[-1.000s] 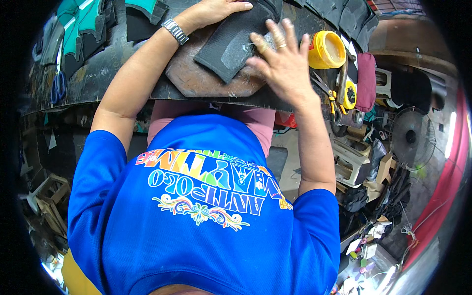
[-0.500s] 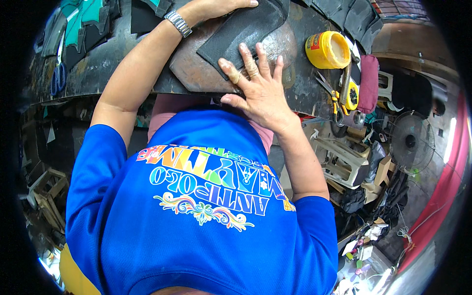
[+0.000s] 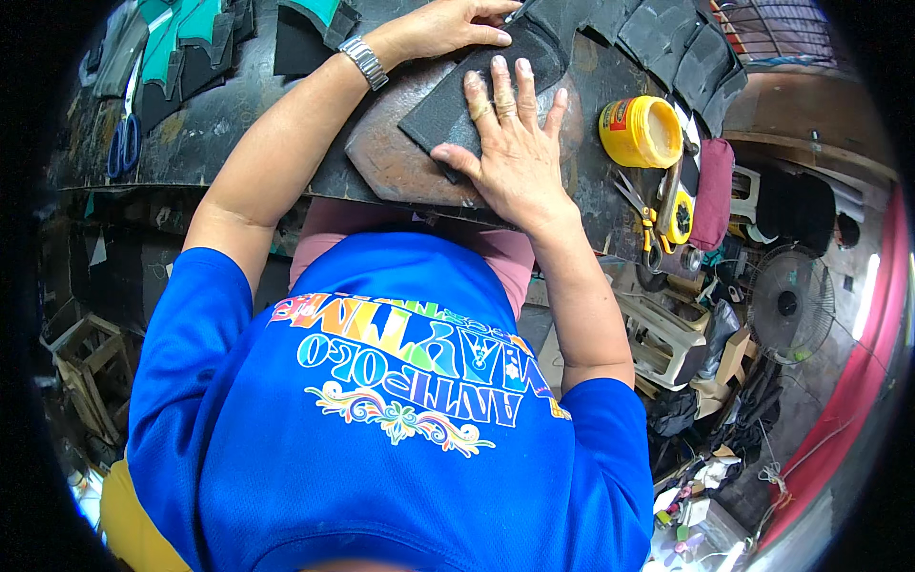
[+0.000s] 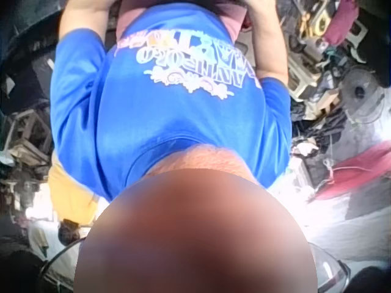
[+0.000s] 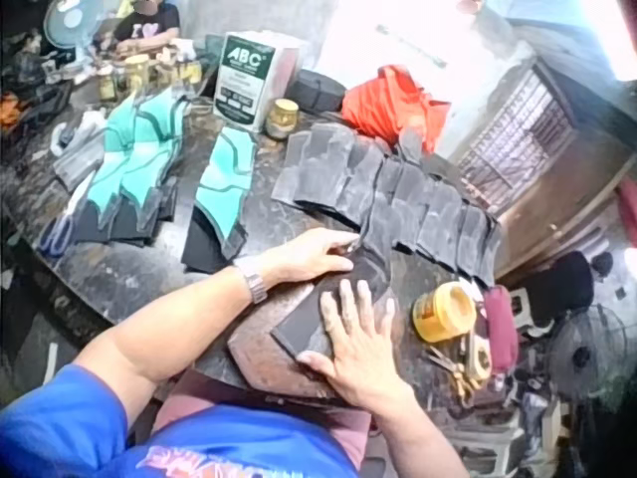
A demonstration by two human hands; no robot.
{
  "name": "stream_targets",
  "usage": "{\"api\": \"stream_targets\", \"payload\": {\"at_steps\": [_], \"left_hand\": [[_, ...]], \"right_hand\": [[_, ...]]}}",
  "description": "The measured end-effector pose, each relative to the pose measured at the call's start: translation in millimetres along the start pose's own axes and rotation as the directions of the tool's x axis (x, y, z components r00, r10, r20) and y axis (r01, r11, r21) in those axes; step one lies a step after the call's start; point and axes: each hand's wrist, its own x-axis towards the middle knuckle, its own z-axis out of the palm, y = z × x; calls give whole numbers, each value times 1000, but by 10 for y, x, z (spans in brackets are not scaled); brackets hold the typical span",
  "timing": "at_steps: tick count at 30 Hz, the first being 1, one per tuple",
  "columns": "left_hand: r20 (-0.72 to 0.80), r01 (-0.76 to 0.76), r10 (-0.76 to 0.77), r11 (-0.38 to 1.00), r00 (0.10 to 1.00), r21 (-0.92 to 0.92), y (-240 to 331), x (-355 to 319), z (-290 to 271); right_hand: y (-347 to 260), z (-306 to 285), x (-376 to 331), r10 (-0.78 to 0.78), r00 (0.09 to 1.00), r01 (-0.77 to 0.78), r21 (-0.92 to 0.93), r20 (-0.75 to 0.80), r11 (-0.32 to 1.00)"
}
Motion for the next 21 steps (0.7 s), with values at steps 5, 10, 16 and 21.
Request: {"api": "stream_targets", "payload": {"at_steps": [5, 10, 16, 21], "left_hand": [[-13, 21, -21, 999, 1000, -35, 34, 7, 2], [12, 31, -32, 996, 999, 82, 37, 2, -26], [-11, -32, 31, 996, 999, -82, -3, 4, 10], [37, 32, -34, 998, 999, 62, 24, -5, -30]], "right_hand": [[-214, -162, -225, -93, 991, 78, 146, 98, 986], [-72, -571, -251, -107, 993, 56, 585, 53, 809], [9, -273, 109, -241, 948, -283, 201, 210, -938], [-289, -83, 86, -168, 927, -102, -206, 334, -973]]}}
